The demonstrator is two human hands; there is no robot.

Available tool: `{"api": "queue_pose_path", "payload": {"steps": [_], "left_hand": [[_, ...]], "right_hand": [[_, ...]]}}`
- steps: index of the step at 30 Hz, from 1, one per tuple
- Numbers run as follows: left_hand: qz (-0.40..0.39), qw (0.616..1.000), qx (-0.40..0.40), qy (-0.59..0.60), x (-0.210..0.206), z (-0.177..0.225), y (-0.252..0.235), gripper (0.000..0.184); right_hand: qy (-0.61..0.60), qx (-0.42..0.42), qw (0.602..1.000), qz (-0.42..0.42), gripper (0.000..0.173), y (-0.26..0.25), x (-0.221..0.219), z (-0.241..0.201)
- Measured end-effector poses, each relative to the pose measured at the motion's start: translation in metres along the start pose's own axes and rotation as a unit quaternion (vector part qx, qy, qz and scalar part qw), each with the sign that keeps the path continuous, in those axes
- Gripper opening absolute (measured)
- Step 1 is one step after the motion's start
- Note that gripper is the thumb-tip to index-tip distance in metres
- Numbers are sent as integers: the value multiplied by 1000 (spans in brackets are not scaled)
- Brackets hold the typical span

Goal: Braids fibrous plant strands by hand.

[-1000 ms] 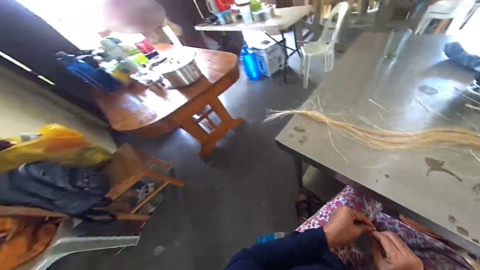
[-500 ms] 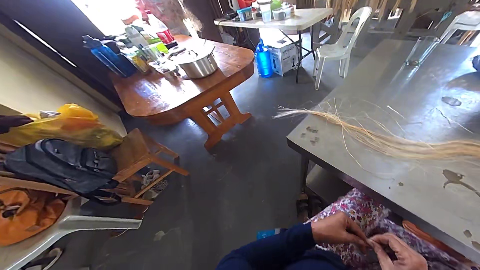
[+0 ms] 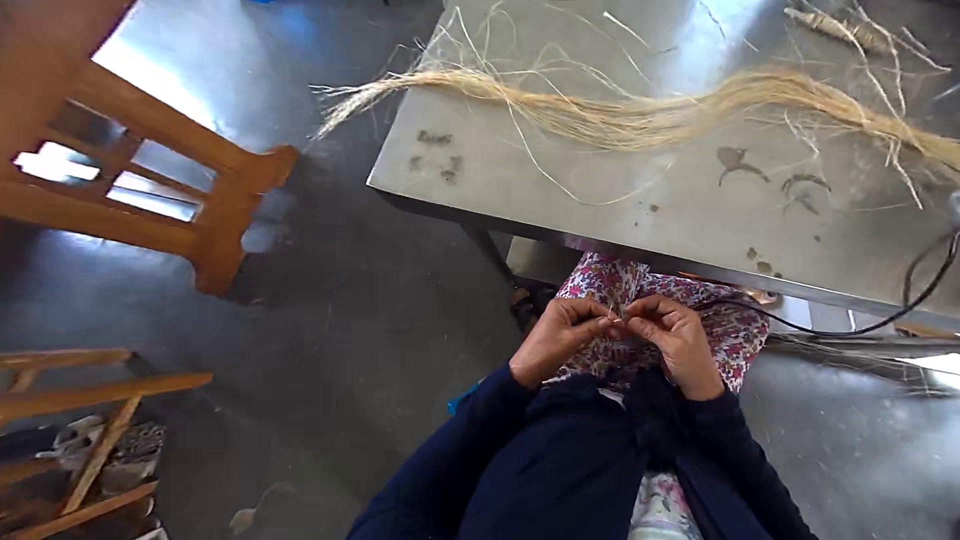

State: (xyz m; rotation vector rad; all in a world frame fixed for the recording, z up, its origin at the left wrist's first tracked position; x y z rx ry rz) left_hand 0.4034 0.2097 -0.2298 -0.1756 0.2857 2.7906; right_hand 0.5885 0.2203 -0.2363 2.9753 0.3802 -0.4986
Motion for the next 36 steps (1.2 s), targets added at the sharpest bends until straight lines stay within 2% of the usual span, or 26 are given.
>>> {"api": "queue_pose_path", "payload": {"steps": [4,10,14,18,24,31,34,36], "left_hand": [[4,1000,-18,-11,-2,-3,-2,14],[-2,999,-23,-25,-1,1,-6,14],[24,999,-29,-20,-6,1,-7,13],[64,995,-65,-47,-12,-4,-8,11],[95,993,-59,-46,-17,-7,-12,12],[164,981,-80,-70,-24,-3,-15,18],[190,967,-97,-141,-24,-1,-14,12],[203,942,-145,-224,-24,0,-13,8]], "right_hand": [[-38,-23,999,-13,18,1,-9,2],[-35,-17,999,-19,17,-5,-5,3],[-60,3,998,-27,17,-6,-1,5],[-55,33,998,-19,17,-6,1,3],[-79,54,995,36,17,-2,1,12],[-253,0,964,79,16,-1,1,23],[-342,-38,938,47,15,0,-1,25],[-372,-42,927,21,17,1,-2,27]]}}
Point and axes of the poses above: each hand's wrist, its own y-axis away from the middle knuckle, its own x-axis out of the back of the hand, z = x × y, the point moved 3 cm from there along -y, towards the middle knuckle, and after that the axes turned 10 degrees about -y, right-handed, at the moved point
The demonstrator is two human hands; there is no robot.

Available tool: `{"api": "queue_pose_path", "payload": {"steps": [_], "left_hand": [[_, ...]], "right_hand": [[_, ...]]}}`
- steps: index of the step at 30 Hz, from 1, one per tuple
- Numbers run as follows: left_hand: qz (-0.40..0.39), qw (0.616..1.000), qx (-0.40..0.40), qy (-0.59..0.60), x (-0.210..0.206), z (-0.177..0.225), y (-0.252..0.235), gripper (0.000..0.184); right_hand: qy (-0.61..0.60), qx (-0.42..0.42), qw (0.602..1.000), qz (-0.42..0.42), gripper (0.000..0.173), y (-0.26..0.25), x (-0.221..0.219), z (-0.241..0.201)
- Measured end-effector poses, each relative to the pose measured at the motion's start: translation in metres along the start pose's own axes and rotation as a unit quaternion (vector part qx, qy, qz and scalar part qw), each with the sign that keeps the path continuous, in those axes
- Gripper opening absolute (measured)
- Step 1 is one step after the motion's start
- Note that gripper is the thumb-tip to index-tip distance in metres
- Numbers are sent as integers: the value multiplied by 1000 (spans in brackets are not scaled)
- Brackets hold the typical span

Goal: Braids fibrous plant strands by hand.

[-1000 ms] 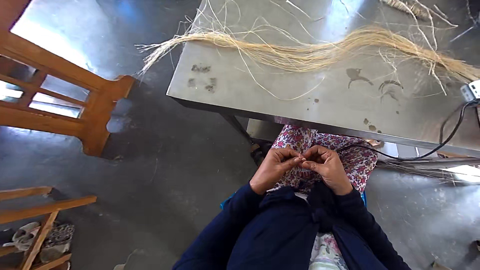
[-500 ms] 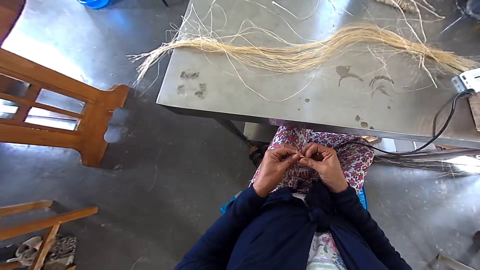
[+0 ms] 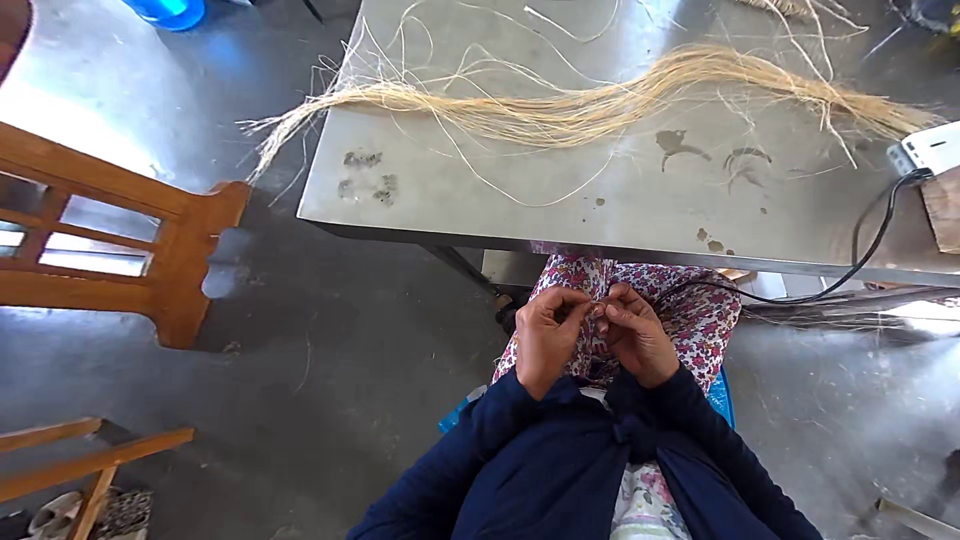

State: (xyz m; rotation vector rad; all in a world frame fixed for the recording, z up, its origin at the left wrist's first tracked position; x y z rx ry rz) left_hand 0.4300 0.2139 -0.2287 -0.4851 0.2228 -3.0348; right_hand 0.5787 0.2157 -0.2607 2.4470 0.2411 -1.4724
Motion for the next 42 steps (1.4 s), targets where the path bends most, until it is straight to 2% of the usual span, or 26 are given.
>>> {"api": "queue_pose_path", "payload": {"steps": [2,5,8,11,14,16,18,19,21,25,28,32,34,42], "left_hand": [[7,992,-90,-90,1,3,1,8],[-5,959,-191,-211,0,10,1,14],[-67,928,-205,-304,2,13,0,16],[-150,921,-178,-311,7,13,-8,13],[-238,949,-116,-171,18,7,-21,10],[-291,956,-42,11,21,0,-24,7],[-347,918,87,171,17,-7,-19,12],[-368,889,155,225,14,-10,-16,17],[-387,840,241,296,11,-12,-12,22],[-356,786,313,396,2,-12,-3,24],[-330,762,347,436,-3,-15,-1,25],[-259,781,390,414,-8,-13,1,26],[-228,794,403,395,-10,-10,0,26],[-155,832,399,354,-13,-5,1,23]], "right_hand": [[0,9,1000,5,18,0,-1,1],[37,39,998,37,21,1,-3,0],[81,55,993,69,22,3,-5,0],[90,40,993,69,19,4,-3,-1],[68,-11,997,31,16,4,0,-4],[34,-58,997,-23,16,3,0,-7],[-7,-99,992,-79,15,3,-2,-5],[-25,-112,989,-96,15,3,-2,-4],[-47,-124,985,-111,14,3,-1,-2],[-57,-111,987,-102,11,3,3,-3],[-1,-86,993,-83,12,2,4,-8],[116,-38,992,-20,22,4,-3,-12],[150,-6,989,4,21,4,-5,-11],[172,49,982,52,17,2,2,-4]]}}
Point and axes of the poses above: each hand's wrist, its own y-axis away from the middle knuckle, its own x-axis out of the back of the hand, z = x × y, the point moved 3 cm from there along -y, towards the middle knuckle, and after that the axes turned 10 degrees about -y, right-handed, at the moved point
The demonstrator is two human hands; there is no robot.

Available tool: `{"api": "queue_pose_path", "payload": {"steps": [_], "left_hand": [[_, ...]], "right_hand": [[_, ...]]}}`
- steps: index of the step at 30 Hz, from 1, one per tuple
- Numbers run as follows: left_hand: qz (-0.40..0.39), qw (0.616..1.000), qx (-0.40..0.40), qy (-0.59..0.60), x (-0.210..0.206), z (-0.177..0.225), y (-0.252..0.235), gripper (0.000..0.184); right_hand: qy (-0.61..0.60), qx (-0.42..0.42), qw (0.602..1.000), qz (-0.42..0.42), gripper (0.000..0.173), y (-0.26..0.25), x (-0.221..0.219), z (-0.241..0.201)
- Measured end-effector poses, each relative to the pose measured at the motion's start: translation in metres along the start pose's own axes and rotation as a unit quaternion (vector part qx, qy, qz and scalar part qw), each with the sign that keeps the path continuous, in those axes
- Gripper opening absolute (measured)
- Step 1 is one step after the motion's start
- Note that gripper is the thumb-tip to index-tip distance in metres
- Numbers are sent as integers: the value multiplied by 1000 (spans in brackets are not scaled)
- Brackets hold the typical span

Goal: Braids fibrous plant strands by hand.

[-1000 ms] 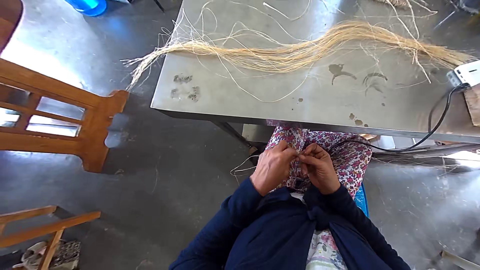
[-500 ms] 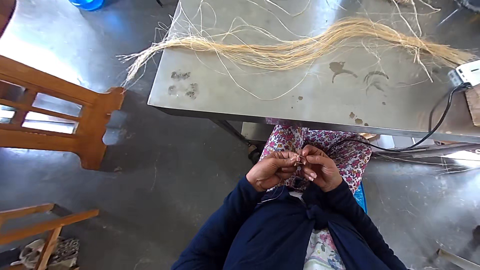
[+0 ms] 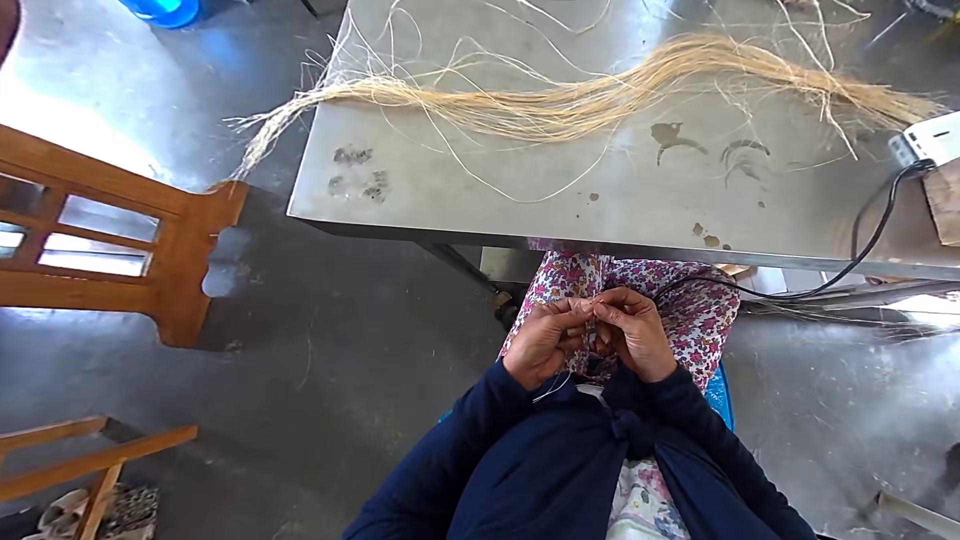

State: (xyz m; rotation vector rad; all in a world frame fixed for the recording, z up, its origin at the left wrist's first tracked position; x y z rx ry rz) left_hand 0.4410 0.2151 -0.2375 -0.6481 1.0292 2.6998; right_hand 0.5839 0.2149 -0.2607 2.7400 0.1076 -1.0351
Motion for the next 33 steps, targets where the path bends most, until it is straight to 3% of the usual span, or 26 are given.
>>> {"api": "queue_pose_path", "payload": {"steps": [7,12,18,20,22,25,28,31,33], "left_hand": [[-8,994,-86,-64,5,2,-2,19],[8,977,-156,-143,11,4,-5,15],[8,910,-220,-352,18,15,-4,5],[-12,905,-188,-382,20,19,-4,2],[-46,927,-115,-353,23,21,-6,7],[-102,975,14,-198,31,15,-11,21],[-136,985,105,-32,31,5,-15,26],[-82,984,147,61,24,-2,-14,24],[-17,989,136,58,19,-3,-11,21]], "right_hand": [[-101,-83,991,-3,27,-1,3,3],[-106,-69,992,-20,27,-2,6,2],[-61,-43,997,-11,25,-3,12,0],[-43,-40,998,-4,23,-3,11,0],[-32,-38,999,-7,22,-2,10,1],[-17,-41,999,-8,22,-2,8,2],[-9,-52,999,-3,22,-4,11,4],[21,-45,999,-12,20,-5,12,4],[57,-29,998,-14,19,-5,12,2]]}}
Point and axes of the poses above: each hand's wrist, its own y-axis away from the middle knuckle, its own x-axis out of the back of the hand, z = x × y, the point moved 3 cm from there along -y, towards the middle knuckle, and after that the axes turned 10 degrees about -y, right-handed, at the moved point
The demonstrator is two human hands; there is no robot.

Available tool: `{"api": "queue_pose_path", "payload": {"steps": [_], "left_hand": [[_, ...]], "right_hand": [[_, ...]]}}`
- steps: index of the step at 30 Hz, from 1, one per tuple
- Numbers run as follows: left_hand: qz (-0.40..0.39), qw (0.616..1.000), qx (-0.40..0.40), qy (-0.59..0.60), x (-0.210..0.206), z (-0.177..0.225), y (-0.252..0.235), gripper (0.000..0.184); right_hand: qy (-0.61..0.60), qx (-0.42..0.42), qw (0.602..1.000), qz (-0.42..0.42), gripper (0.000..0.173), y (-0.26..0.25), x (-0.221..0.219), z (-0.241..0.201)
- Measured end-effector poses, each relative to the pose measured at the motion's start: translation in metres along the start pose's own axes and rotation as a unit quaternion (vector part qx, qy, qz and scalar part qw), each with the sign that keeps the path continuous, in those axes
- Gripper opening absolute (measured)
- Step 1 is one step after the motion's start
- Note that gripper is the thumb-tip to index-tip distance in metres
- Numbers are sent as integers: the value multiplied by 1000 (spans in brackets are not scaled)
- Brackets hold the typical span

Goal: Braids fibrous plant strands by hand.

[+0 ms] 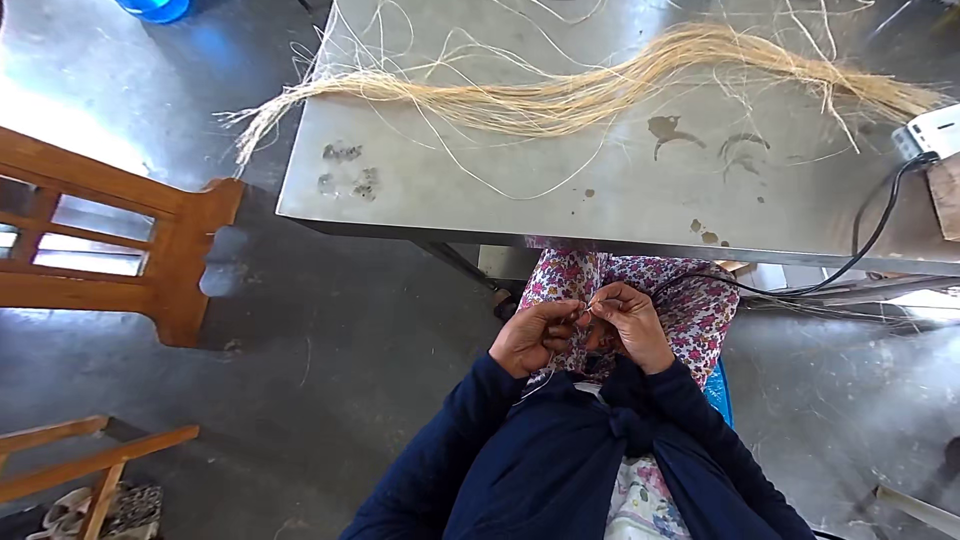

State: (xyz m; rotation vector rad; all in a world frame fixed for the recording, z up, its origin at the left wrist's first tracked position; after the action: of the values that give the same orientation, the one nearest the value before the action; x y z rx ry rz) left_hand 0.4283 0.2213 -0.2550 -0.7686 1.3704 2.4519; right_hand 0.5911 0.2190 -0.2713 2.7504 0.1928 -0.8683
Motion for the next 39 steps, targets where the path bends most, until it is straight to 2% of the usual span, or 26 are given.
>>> {"api": "queue_pose_path", "payload": {"steps": [3,6,9,12,15,18,22,24,26,30,33,39], "left_hand": [[57,996,-50,-42,-8,-1,4,19],[86,978,-125,-143,-13,1,7,18],[81,945,-202,-243,-13,5,10,17],[41,893,-297,-337,-7,7,5,11],[31,860,-337,-382,-1,8,-2,6],[48,850,-351,-390,2,6,-7,5],[86,876,-348,-322,-2,3,-6,8],[101,872,-356,-320,-3,0,-8,7],[120,850,-368,-358,-2,-4,-10,5],[189,778,-402,-443,-3,-8,-9,4],[242,743,-436,-447,-6,-14,-8,4],[271,719,-495,-406,-4,-24,-15,7]], "right_hand": [[35,8,999,-2,17,0,-1,-3],[49,14,999,-1,16,0,-1,-5],[28,3,1000,6,15,1,-3,-7],[6,-24,1000,18,16,3,-7,-9],[-21,-51,998,37,16,2,-10,-7],[-49,-61,996,53,15,1,-12,-3],[-82,-55,994,57,20,1,-13,4],[-66,-47,994,74,19,1,-14,6],[-40,-38,994,93,17,2,-14,6],[4,-9,993,119,17,1,-12,9],[29,14,991,131,16,1,-12,12],[44,23,987,154,15,1,-11,15]]}}
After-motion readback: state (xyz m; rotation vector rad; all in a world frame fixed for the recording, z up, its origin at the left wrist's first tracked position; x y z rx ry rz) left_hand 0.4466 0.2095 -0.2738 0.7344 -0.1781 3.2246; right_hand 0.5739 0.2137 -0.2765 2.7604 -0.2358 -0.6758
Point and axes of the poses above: each hand's wrist, its own y-axis away from the middle knuckle, its own x-axis out of the back of the hand, z = x × y, the point moved 3 cm from there along -y, towards the middle knuckle, and after that the axes turned 10 degrees about -y, right-handed, at the moved point
